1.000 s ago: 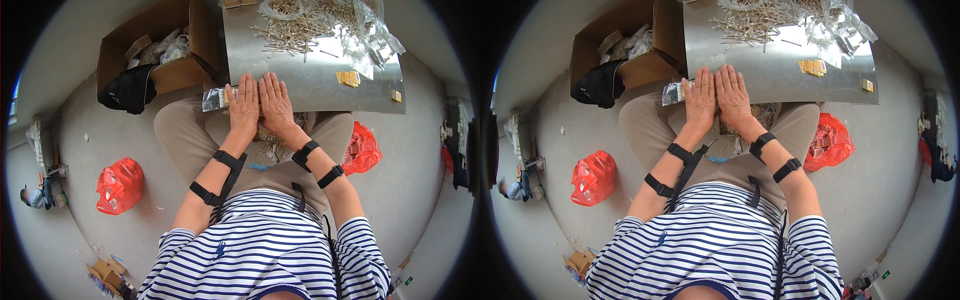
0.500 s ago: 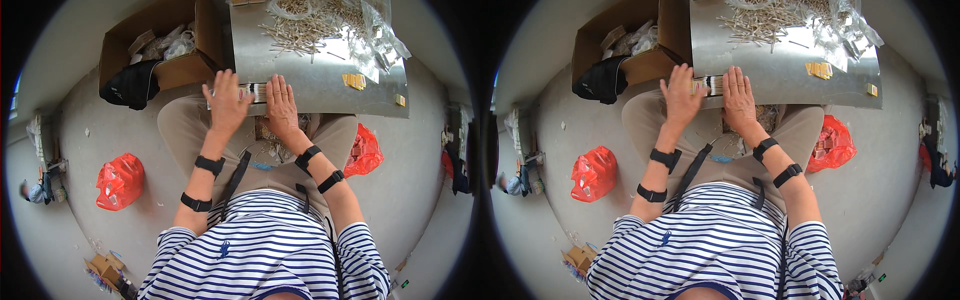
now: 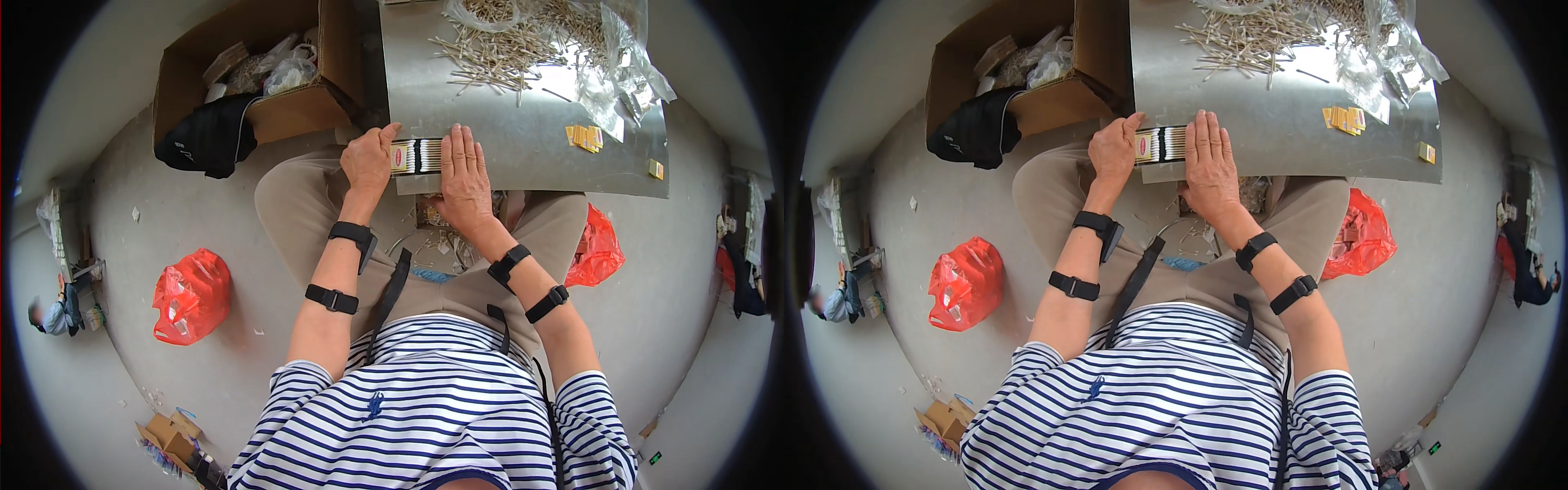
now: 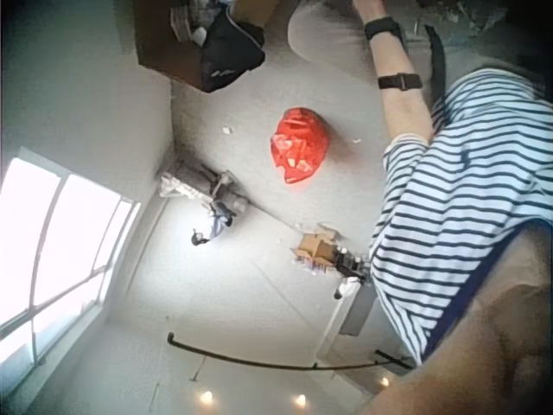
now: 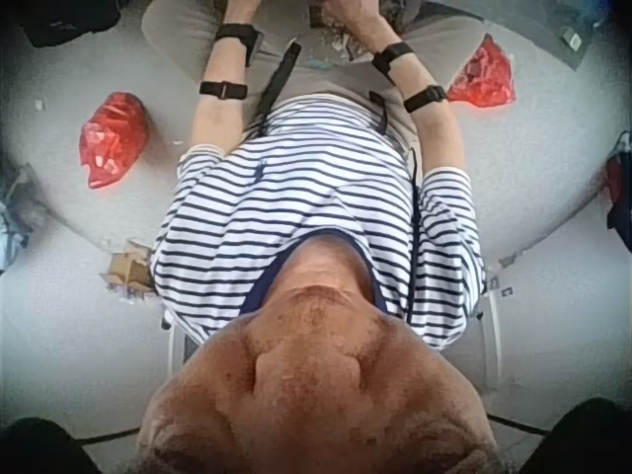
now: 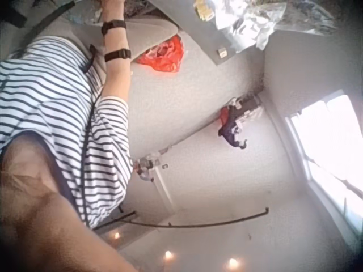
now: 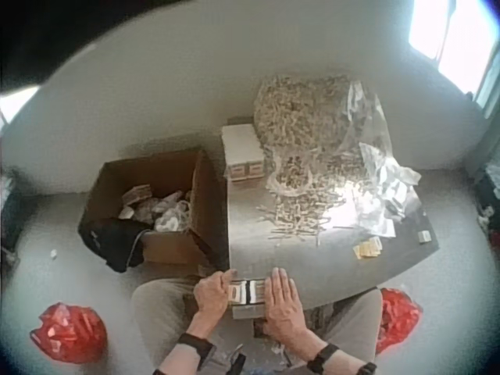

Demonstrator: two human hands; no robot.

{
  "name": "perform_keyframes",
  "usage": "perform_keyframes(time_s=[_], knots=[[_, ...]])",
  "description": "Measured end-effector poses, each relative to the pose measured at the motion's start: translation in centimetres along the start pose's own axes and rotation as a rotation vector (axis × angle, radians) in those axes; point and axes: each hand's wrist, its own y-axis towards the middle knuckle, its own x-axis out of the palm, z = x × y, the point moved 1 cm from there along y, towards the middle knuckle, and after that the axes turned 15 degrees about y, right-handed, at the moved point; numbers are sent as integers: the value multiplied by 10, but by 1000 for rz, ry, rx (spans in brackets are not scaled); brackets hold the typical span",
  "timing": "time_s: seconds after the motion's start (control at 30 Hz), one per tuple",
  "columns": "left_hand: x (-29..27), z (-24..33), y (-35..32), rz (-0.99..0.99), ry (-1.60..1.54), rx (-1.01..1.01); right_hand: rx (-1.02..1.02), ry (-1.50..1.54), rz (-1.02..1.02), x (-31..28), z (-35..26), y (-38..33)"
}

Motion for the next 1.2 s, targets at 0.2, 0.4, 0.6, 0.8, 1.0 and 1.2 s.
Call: perform_keyframes(time_s=[0.2,0.4,0.6,0.8,1.0,1.2], knots=[[7,-3,0,40,-82,-8,1,1,-13,1,-4,2],[11,-2,1,30,-143,-37,-26,5,-12,9,-15,7],[9,-3,1,27,-168,-48,-25,13,-9,13,-23,10],[7,0,0,36,-137,-45,-41,52,18,19,-34,13],[5,0,1,54,-68,-9,-44,92,5,15,-34,12],[1,1,1,78,-2,2,86,43,53,3,-15,3]])
